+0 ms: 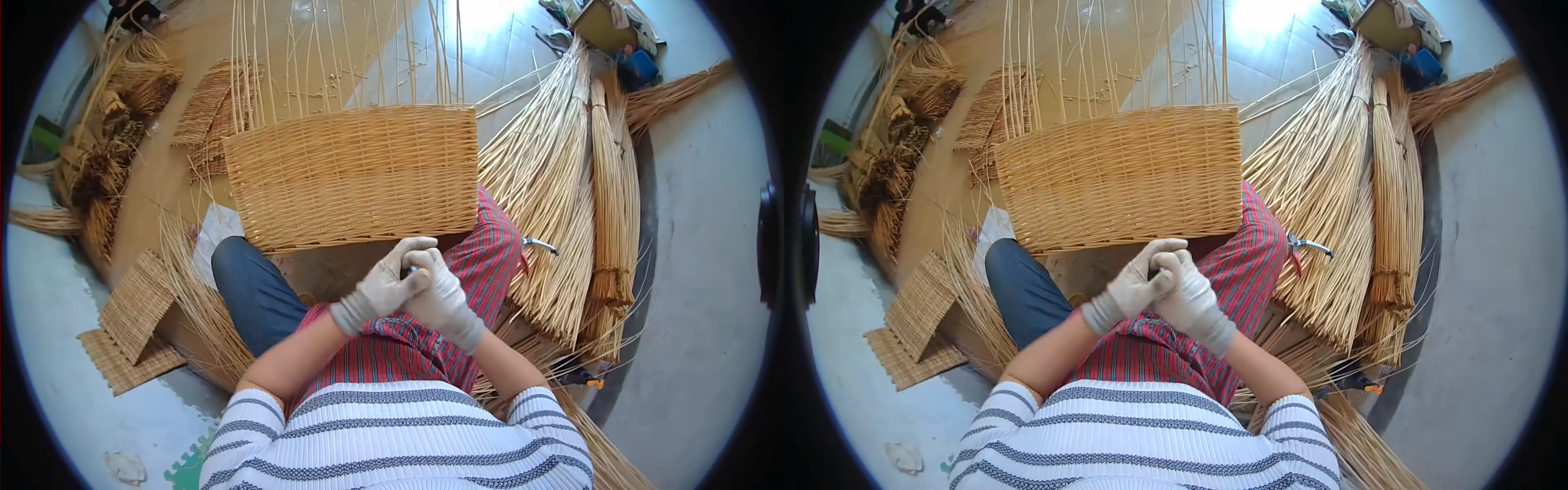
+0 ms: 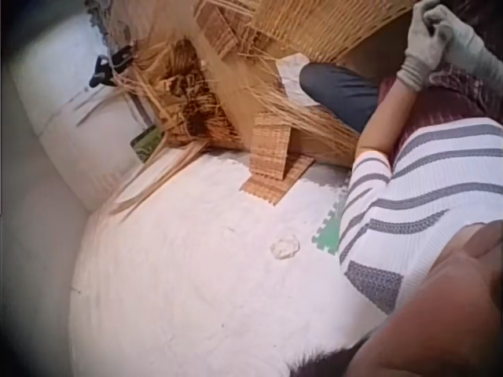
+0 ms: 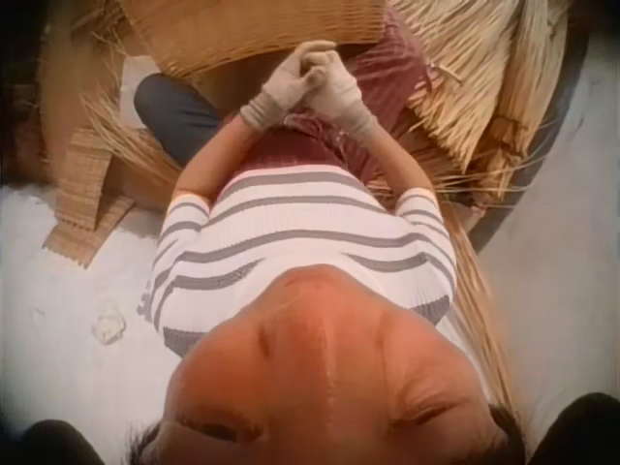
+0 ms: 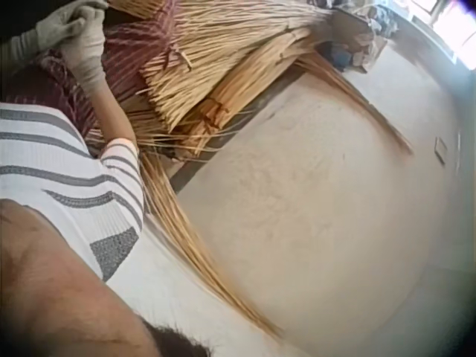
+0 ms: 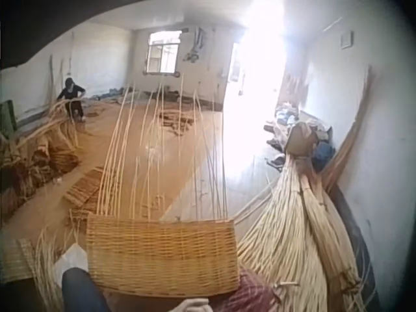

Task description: Weaving a wicker basket and measuring its dimensions using a tape measure and shears.

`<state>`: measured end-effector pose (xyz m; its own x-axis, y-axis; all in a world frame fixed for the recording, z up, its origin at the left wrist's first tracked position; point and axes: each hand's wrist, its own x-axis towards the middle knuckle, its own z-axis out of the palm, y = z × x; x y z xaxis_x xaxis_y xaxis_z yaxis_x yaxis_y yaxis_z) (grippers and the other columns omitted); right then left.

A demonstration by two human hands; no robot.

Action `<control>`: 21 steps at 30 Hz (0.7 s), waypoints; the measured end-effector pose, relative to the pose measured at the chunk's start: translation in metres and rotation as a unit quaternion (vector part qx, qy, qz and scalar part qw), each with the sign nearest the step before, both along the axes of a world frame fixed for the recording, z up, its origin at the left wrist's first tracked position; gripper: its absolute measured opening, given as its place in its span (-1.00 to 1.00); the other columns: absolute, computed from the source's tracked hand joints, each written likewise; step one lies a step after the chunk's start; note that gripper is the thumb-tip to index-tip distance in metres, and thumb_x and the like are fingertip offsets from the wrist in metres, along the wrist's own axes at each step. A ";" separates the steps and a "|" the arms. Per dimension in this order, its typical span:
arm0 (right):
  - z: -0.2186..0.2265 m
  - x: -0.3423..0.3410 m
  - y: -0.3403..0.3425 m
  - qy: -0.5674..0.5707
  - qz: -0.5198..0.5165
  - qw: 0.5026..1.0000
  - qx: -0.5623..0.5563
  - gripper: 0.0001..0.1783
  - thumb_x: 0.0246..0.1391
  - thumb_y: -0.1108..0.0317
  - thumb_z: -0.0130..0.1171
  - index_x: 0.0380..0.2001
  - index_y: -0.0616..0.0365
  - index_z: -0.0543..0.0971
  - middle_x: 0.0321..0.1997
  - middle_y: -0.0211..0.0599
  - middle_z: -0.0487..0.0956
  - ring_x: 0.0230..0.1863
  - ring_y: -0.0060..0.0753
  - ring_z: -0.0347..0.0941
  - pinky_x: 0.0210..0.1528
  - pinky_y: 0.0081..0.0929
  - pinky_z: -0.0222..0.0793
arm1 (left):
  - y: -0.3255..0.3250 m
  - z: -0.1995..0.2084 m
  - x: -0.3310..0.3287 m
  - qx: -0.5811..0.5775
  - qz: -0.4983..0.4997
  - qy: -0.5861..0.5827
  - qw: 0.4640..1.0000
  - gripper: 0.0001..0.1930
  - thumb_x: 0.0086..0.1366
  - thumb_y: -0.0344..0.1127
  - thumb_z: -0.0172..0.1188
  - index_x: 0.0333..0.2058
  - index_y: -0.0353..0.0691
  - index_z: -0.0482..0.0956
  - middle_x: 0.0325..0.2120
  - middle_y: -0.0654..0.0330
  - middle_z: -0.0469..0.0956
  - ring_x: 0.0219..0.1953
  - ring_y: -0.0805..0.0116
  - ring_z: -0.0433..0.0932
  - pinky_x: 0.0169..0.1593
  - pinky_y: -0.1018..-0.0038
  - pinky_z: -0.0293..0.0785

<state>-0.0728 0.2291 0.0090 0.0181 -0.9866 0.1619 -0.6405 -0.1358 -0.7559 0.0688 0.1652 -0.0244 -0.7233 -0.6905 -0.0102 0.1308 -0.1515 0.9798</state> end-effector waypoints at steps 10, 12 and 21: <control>0.020 -0.145 -0.010 -0.647 -0.129 0.738 0.138 -0.81 0.21 0.48 0.20 -0.10 0.11 0.53 -0.42 -0.51 0.43 -0.45 -0.61 0.33 -0.39 -0.70 0.31 | 0.025 -0.062 0.018 -0.245 0.140 -0.238 0.929 -0.78 0.29 -0.34 0.20 -0.10 -0.08 0.67 -0.34 0.04 0.64 -0.22 -0.03 0.61 -0.08 0.21 0.54; -0.016 -0.195 -0.016 -0.444 -0.216 0.870 -0.001 -0.74 0.32 0.42 0.14 0.05 0.13 0.51 -0.38 -0.48 0.48 -0.44 -0.61 0.34 -0.38 -0.64 0.36 | 0.020 -0.082 0.024 -0.211 0.165 -0.310 0.912 -0.89 0.36 -0.32 0.16 -0.23 -0.13 0.64 -0.36 0.05 0.62 -0.30 0.05 0.61 -0.15 0.26 0.53; -0.238 -0.329 0.055 0.254 -0.318 0.878 0.251 -0.25 -0.15 0.12 0.44 0.16 0.14 0.51 0.19 0.00 0.55 0.25 -0.01 0.44 0.30 -0.23 0.35 | -0.066 -0.074 -0.053 0.303 0.254 -0.054 0.917 -0.69 0.58 -0.13 -0.06 -0.19 -0.25 0.51 -0.53 0.19 0.55 -0.63 0.46 0.46 -0.57 0.52 0.45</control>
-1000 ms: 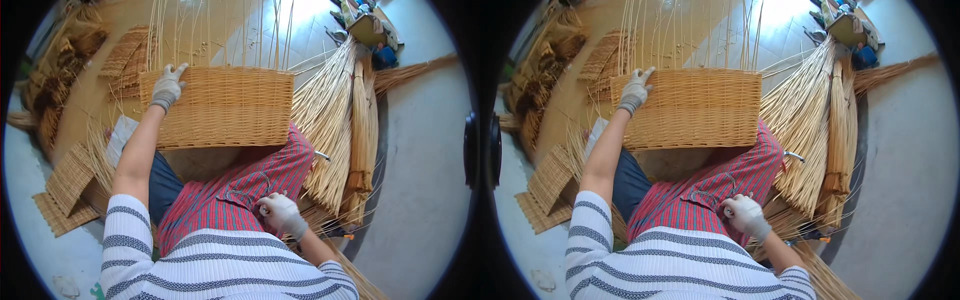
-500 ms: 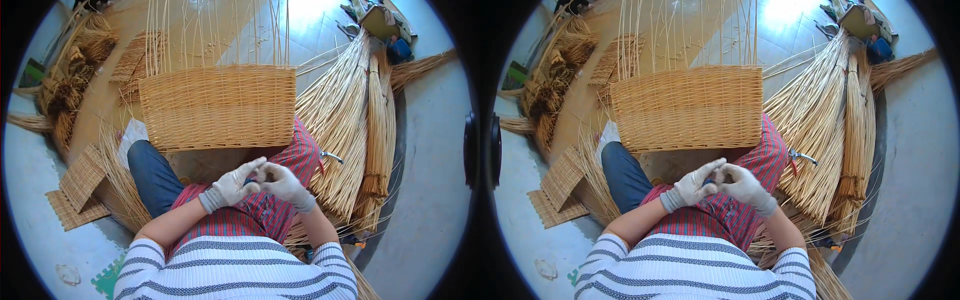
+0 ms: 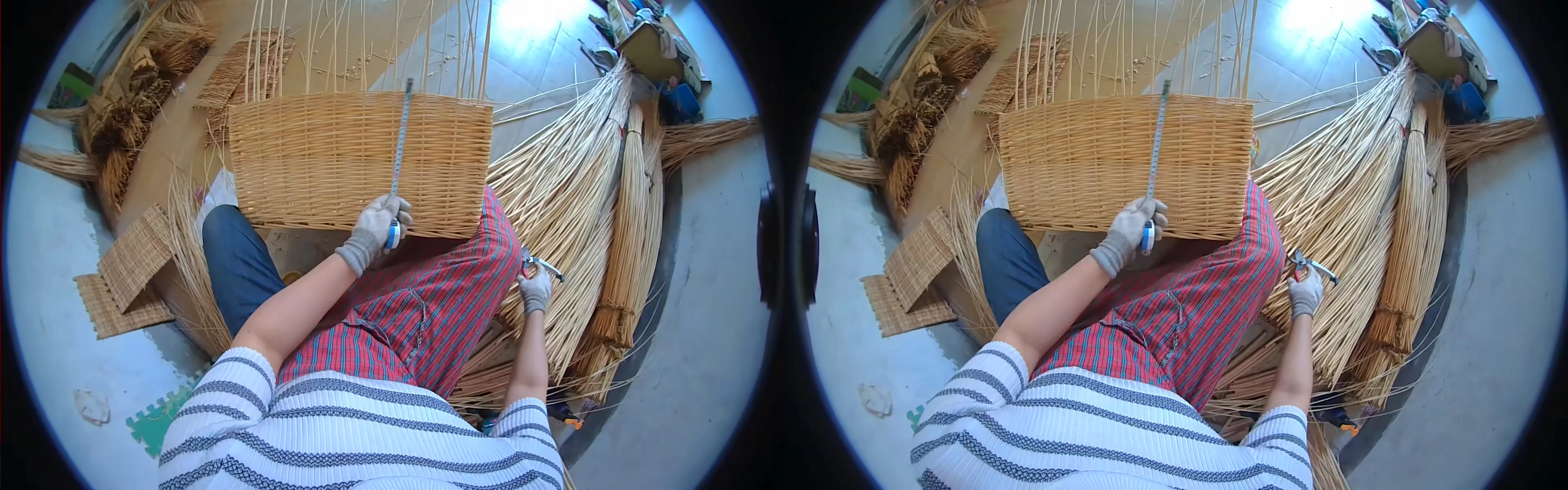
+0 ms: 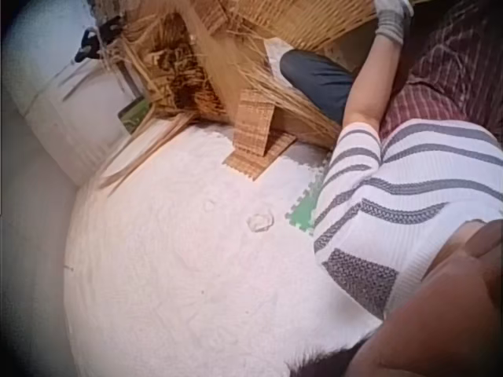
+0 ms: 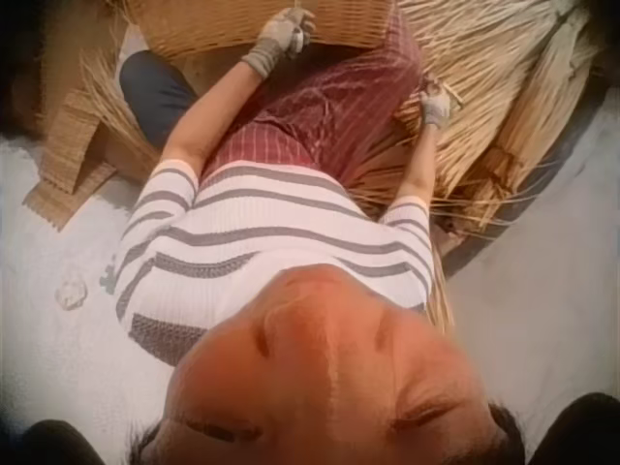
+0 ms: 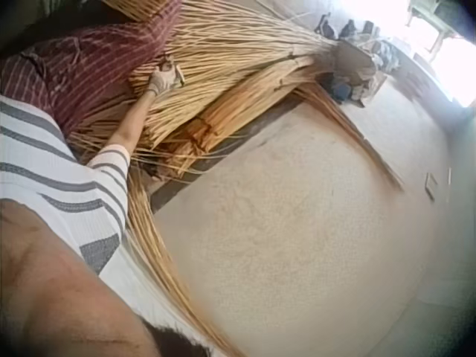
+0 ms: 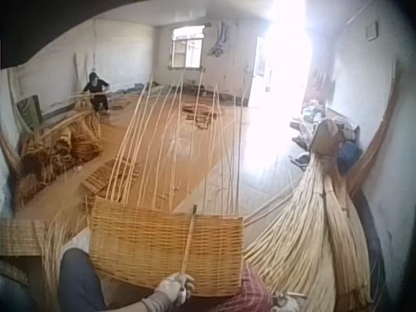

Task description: Weaving a wicker basket and measuring its dimensions using a tape measure and shears.

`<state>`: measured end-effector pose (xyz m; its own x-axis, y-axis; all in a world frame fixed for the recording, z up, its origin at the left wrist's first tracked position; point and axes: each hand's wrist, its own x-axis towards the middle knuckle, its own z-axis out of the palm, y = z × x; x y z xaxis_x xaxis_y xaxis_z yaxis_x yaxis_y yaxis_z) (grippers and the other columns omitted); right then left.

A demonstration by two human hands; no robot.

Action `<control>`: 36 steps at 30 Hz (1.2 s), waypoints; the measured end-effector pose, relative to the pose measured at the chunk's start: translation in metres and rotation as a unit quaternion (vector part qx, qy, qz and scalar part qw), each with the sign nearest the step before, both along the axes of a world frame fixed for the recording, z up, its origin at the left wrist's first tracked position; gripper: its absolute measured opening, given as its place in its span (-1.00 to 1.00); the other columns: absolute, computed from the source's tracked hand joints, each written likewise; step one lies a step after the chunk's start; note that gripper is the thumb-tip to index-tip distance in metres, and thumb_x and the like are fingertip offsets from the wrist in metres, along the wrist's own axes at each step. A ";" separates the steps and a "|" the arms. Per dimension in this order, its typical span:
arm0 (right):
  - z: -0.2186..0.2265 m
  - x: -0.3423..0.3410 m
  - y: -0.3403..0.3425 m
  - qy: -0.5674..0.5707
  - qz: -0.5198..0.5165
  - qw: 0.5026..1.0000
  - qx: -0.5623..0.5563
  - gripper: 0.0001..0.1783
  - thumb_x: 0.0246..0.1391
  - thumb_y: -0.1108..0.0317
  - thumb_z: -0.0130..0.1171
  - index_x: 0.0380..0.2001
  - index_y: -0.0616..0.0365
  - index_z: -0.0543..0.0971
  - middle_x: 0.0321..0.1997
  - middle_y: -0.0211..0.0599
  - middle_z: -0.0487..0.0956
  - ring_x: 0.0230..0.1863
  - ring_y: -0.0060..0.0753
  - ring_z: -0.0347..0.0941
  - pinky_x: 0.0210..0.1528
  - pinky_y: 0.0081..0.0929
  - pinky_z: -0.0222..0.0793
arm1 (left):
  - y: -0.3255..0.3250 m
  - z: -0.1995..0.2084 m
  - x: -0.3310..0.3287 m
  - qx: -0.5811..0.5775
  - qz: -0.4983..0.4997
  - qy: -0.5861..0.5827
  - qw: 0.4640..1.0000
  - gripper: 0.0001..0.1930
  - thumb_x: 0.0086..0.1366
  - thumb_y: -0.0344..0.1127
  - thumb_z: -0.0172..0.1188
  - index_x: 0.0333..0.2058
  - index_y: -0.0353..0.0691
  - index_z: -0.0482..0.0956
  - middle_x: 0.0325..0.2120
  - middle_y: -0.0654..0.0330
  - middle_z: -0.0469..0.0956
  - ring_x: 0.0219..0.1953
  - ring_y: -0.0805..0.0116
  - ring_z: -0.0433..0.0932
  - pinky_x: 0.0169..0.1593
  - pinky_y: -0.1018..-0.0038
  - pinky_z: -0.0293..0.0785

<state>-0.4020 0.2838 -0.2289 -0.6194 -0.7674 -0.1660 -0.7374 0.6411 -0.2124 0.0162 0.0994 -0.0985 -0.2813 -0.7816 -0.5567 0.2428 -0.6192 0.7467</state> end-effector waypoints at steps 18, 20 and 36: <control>-0.006 0.004 0.019 0.011 -0.083 0.995 0.046 -0.66 0.23 0.22 -0.02 -0.07 0.22 0.52 -0.09 0.30 0.60 -0.04 0.34 0.57 -0.01 0.12 0.46 | 0.069 -0.065 -0.041 0.097 -0.036 -0.015 0.994 -0.69 0.60 -0.11 -0.18 0.14 -0.13 0.30 -0.36 0.09 0.65 -0.52 0.38 0.59 -0.51 0.44 0.55; 0.006 -0.003 0.029 -0.020 -0.080 0.996 -0.028 -0.63 0.23 0.20 -0.02 -0.10 0.28 0.55 -0.18 0.25 0.64 -0.14 0.28 0.60 -0.06 0.05 0.47 | 0.067 -0.074 -0.039 0.095 -0.032 0.013 0.995 -0.70 0.60 -0.12 -0.16 0.14 -0.12 0.28 -0.35 0.07 0.65 -0.53 0.37 0.60 -0.52 0.43 0.57; 0.253 0.142 0.064 -0.313 -0.039 0.846 -0.431 -0.60 0.28 0.25 0.30 0.07 0.25 0.54 -0.48 -0.68 0.34 -0.48 -0.80 0.17 -0.46 -0.72 0.08 | 0.054 -0.068 0.086 -0.104 0.075 -0.039 0.991 -0.64 0.57 -0.05 -0.05 -0.27 -0.18 0.55 -0.62 0.25 0.55 -0.72 0.52 0.36 -0.64 0.50 0.31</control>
<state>-0.2603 0.3474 0.0243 -0.6718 -0.7309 0.1200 -0.2708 0.0916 -0.9583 0.1021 0.1532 -0.1662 -0.1158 -0.9115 -0.3946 0.2567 -0.4112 0.8746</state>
